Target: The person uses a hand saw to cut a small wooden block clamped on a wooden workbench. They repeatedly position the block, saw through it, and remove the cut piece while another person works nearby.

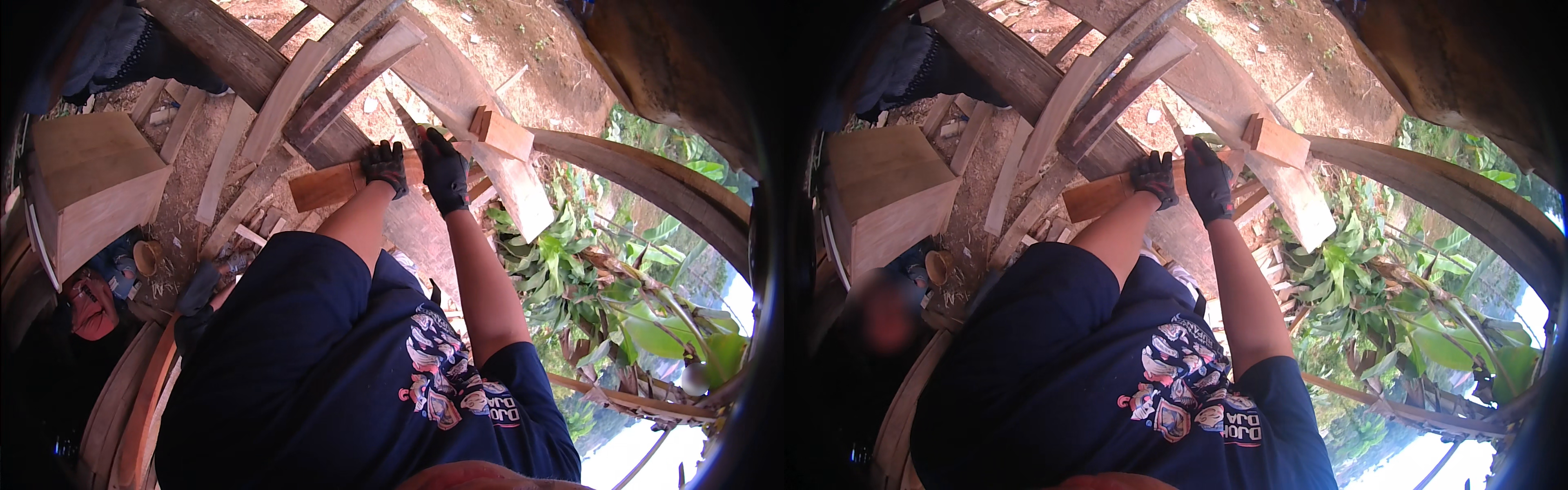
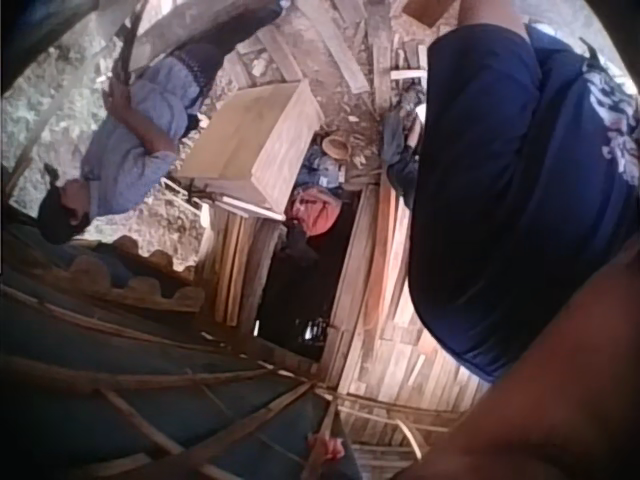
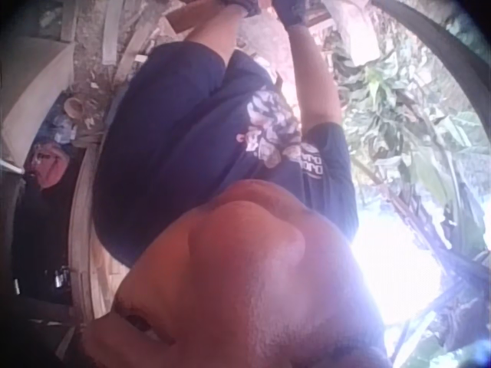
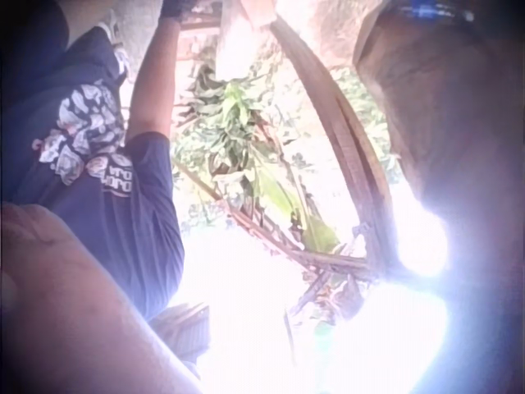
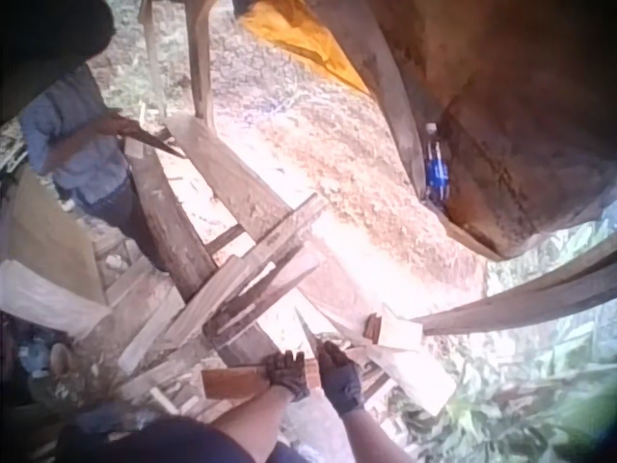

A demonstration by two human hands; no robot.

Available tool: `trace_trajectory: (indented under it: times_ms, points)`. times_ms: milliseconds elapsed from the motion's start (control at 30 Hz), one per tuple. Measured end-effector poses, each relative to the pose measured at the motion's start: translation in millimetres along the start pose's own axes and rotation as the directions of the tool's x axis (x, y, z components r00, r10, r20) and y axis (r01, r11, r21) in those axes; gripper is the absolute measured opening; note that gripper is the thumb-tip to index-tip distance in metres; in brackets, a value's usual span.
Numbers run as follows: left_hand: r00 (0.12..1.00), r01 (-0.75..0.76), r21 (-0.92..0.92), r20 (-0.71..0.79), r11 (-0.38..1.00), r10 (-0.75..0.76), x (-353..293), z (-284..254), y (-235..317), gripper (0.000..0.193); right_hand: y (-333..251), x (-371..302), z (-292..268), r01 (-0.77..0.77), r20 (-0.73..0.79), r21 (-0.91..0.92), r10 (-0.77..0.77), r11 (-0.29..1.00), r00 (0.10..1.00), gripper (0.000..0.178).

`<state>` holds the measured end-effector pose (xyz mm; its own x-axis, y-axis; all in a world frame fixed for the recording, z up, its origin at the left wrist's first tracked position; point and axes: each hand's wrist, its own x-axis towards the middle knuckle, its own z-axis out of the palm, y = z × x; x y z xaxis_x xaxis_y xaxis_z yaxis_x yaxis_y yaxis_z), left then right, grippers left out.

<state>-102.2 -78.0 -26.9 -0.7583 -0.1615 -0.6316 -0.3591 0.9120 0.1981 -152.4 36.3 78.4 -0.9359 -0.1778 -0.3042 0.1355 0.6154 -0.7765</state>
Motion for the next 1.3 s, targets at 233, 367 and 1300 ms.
trace_trajectory:
  times_ms: [233,367,1300]
  points:
    - [0.990,0.142,0.019,0.018,0.990,-0.142,7,-1,20,0.085,7,-19,0,0.136,-0.040,-0.128,-0.142,0.982,0.989,0.038]
    - [0.986,0.146,0.073,-0.088,0.987,-0.139,6,2,18,0.071,8,-22,-4,0.109,-0.023,-0.127,-0.113,0.986,0.993,0.038]
    - [0.974,0.211,0.231,0.037,0.950,-0.226,-5,-14,32,0.113,-2,-250,-110,0.060,-0.112,-0.101,-0.071,0.993,0.991,0.038]
